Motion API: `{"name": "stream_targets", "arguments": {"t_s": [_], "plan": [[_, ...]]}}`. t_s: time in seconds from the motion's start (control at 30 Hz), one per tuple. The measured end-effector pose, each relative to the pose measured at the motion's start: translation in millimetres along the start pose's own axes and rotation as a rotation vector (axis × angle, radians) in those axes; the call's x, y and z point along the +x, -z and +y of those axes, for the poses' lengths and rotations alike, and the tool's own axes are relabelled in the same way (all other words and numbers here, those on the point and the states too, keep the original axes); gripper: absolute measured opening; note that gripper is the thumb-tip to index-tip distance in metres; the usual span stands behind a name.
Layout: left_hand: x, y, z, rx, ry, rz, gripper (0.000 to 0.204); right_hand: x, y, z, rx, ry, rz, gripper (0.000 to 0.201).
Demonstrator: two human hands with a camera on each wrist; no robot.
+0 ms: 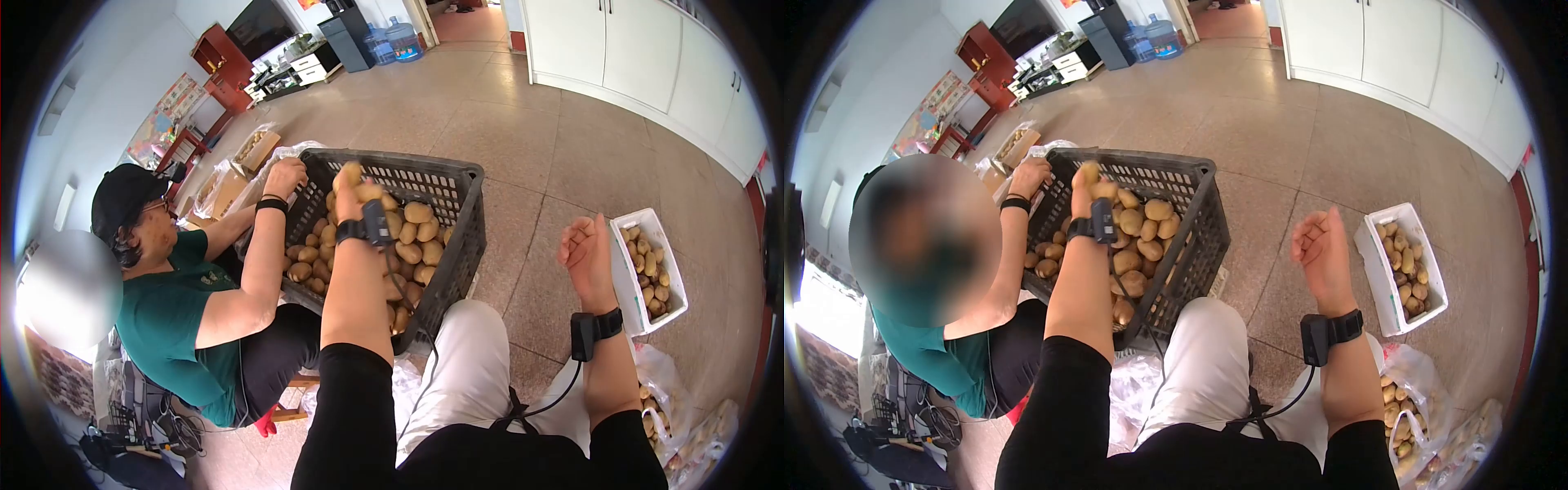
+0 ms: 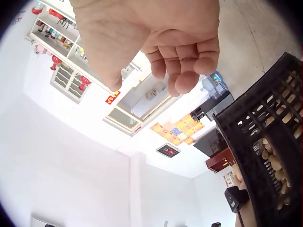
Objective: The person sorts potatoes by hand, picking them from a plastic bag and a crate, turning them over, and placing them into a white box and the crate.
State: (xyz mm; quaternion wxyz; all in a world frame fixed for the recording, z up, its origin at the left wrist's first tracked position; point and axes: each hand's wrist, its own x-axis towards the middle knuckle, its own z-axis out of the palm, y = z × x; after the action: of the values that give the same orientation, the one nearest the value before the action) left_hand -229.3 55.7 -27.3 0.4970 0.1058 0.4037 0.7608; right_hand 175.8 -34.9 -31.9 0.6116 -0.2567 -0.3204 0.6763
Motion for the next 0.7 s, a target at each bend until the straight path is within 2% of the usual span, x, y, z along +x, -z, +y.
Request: {"name": "stream_targets", "arguments": {"t_s": [0.03,0.1,0.23,0.3,0.33,0.4,0.7], "plan": [[7,23,4,0.013,-0.006,0.024,0.042,0,1,0,0.003,-0.007,-0.004,0.04],[99,117,5,-0.077,0.184,0.04,0.04,1,2,-1,-0.001,-0.004,0.001,0.039],[65,125,11,0.058,0.088,0.11,0.036,1,0,-1,-0.046,0.021,0.004,0.039],[68,132,9,0.122,-0.02,0.015,0.033,1,0,-1,-0.053,0.024,0.003,0.039],[77,140,8,0.123,-0.018,0.015,0.033,1,0,-2,-0.061,0.029,0.0,0.039],[84,148,13,-0.001,0.022,0.229,0.035,2,1,-1,-0.049,0.024,-0.006,0.039],[32,153,39,0.407,-0.205,0.09,0.034,2,7,-1,-0.005,0.005,-0.027,0.039]]}}
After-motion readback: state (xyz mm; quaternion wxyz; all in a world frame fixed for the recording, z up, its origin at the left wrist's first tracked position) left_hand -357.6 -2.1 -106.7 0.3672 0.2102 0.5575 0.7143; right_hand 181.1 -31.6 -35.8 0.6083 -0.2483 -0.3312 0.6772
